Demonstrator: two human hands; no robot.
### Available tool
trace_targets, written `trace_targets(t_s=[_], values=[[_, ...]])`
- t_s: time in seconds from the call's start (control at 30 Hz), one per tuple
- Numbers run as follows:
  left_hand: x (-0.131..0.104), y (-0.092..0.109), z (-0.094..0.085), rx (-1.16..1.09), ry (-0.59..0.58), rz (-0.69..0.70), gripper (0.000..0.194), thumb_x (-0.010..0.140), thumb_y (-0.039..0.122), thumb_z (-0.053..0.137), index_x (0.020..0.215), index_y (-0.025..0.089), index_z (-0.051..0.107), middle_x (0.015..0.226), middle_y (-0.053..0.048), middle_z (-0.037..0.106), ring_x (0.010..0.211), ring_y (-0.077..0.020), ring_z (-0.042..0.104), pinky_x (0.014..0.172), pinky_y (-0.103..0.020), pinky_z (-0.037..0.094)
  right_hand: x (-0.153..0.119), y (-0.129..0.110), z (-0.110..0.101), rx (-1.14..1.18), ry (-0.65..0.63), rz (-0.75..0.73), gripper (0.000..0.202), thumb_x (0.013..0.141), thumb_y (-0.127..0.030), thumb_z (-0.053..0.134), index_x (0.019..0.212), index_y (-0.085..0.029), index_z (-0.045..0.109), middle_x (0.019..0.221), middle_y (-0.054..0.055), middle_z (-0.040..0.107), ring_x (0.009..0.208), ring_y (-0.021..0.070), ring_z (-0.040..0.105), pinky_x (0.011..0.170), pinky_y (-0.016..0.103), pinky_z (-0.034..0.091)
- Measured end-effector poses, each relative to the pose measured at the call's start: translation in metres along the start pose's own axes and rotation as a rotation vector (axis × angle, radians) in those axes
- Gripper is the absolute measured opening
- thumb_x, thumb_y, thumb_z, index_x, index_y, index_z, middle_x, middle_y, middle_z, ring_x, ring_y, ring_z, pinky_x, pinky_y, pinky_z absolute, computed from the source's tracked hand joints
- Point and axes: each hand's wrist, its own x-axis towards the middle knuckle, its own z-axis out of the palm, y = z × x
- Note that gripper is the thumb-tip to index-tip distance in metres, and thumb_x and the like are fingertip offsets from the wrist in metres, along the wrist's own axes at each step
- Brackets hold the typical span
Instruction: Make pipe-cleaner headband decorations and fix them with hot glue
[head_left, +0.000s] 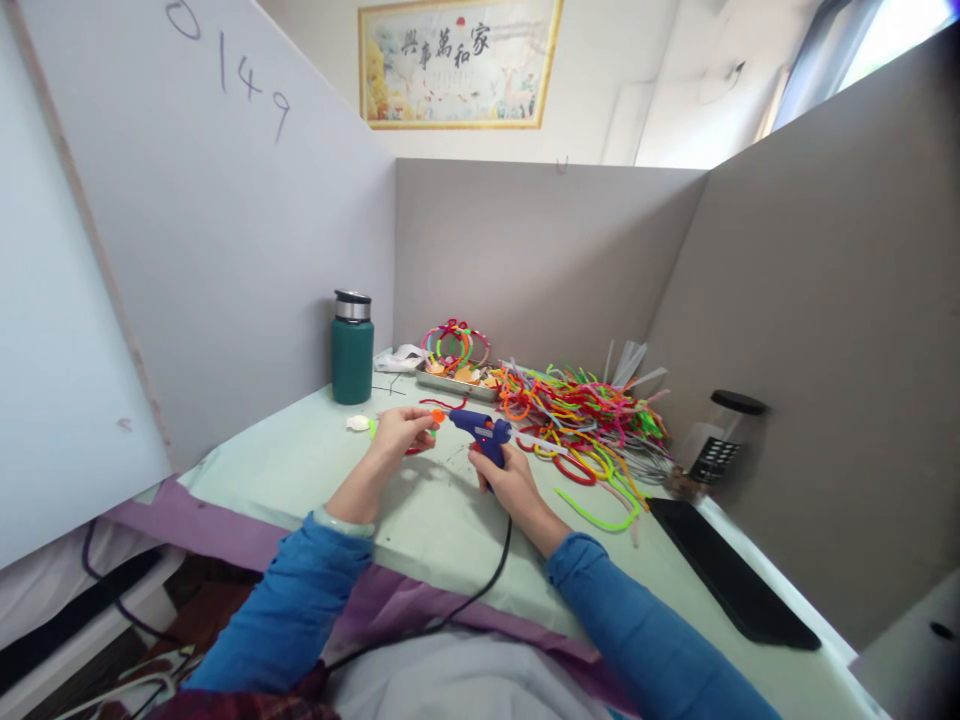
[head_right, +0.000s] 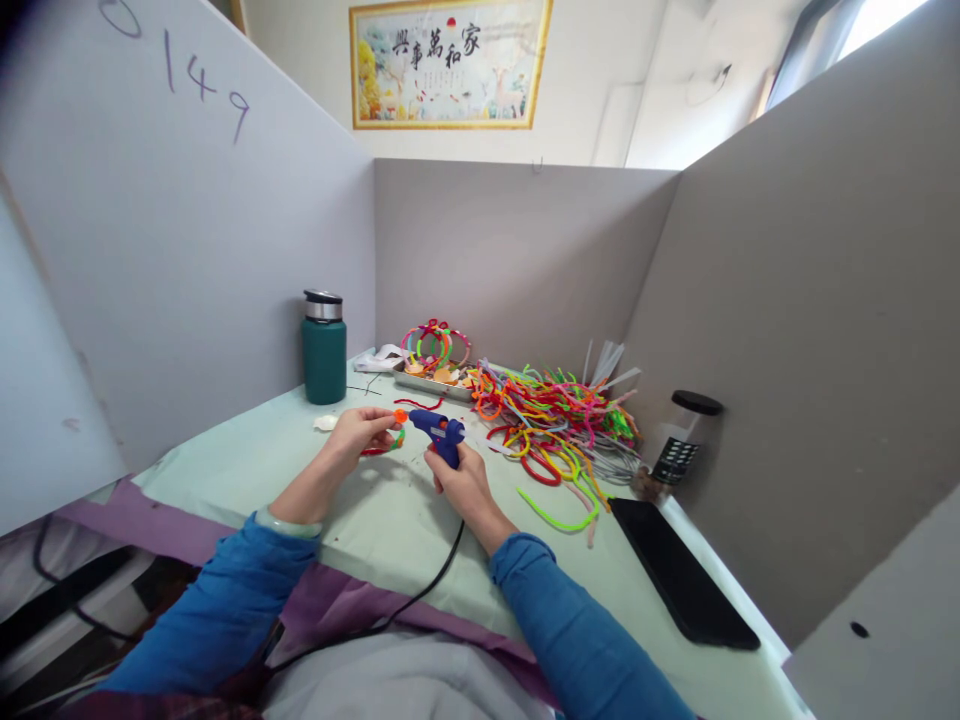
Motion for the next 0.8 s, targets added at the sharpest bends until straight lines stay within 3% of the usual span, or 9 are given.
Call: trace_targets(t_s=[0.8], values=[[0.0022, -0.0024, -0.0018, 0.019, -0.007, -0.005, 0.024, 0.058, 0.029, 0.073, 0.073, 0.012, 0.065, 0.059, -0.006, 0.066, 0.046, -0.0104, 0.057, 0.048, -0.021, 0.043, -0.0014, 0.001, 0.001, -0.018, -0.01, 0.01, 0.023, 0.075, -0.039, 0.06, 0.082, -0.016, 0.059, 0.046, -0.005, 0.051, 0.043, 0.0113, 0.045, 0.048, 0.024, 0.036]])
